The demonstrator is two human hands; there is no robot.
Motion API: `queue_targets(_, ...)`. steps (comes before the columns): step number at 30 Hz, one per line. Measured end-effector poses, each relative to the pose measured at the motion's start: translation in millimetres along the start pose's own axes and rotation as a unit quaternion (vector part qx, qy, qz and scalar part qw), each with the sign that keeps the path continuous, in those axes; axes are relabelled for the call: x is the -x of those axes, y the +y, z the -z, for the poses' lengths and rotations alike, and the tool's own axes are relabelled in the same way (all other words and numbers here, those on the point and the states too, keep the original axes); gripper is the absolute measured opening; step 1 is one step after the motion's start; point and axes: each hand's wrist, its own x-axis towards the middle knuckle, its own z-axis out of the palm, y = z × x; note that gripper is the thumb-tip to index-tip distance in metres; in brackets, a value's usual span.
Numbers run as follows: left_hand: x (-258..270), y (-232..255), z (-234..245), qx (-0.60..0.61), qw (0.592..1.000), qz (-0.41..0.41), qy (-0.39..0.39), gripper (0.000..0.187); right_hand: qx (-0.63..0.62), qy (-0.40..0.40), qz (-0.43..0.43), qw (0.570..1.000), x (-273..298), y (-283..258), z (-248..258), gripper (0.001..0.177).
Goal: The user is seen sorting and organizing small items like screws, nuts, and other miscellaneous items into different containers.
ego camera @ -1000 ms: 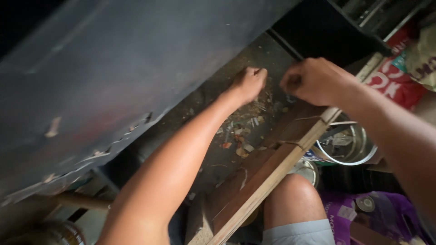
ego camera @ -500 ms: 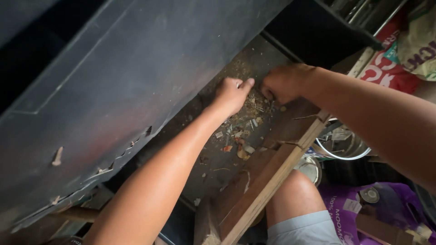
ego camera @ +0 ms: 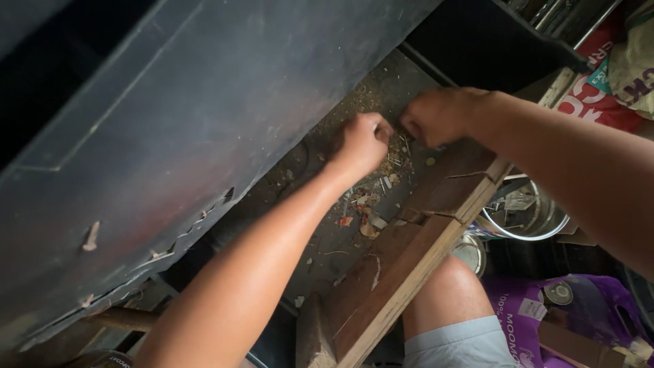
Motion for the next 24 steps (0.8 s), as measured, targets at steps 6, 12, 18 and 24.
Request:
queue_targets(6, 2.7, 27.2, 9.9, -0.231, 0.961, -0.109, -0.108, 0.029, -0.06, 0.028, -0.055, 0.996, 41.1, -4.3, 31.6, 0.037)
queue_targets(12, -20.9, 10.5, -25.8, -0.303, 0.917, -0.243, -0.09, 0.023, -0.042, 0.073, -0.091, 0.992, 61.6, 1.4, 33.1, 0.074)
queue_targets(18, -29.2, 14.9, -25.9, -0.355, 0.874, -0.304, -0.128, 0.023, -0.065, 0.075, -0.098, 0.99, 63.2, 11.6, 25.6, 0.08)
queue_targets(24, -32.3, 12.1, -27.8, -0.357, 0.882, -0.275, -0.14, 0.016, -0.187, 0.082, -0.053, 0.977, 65.2, 23.3, 20.9, 0.054)
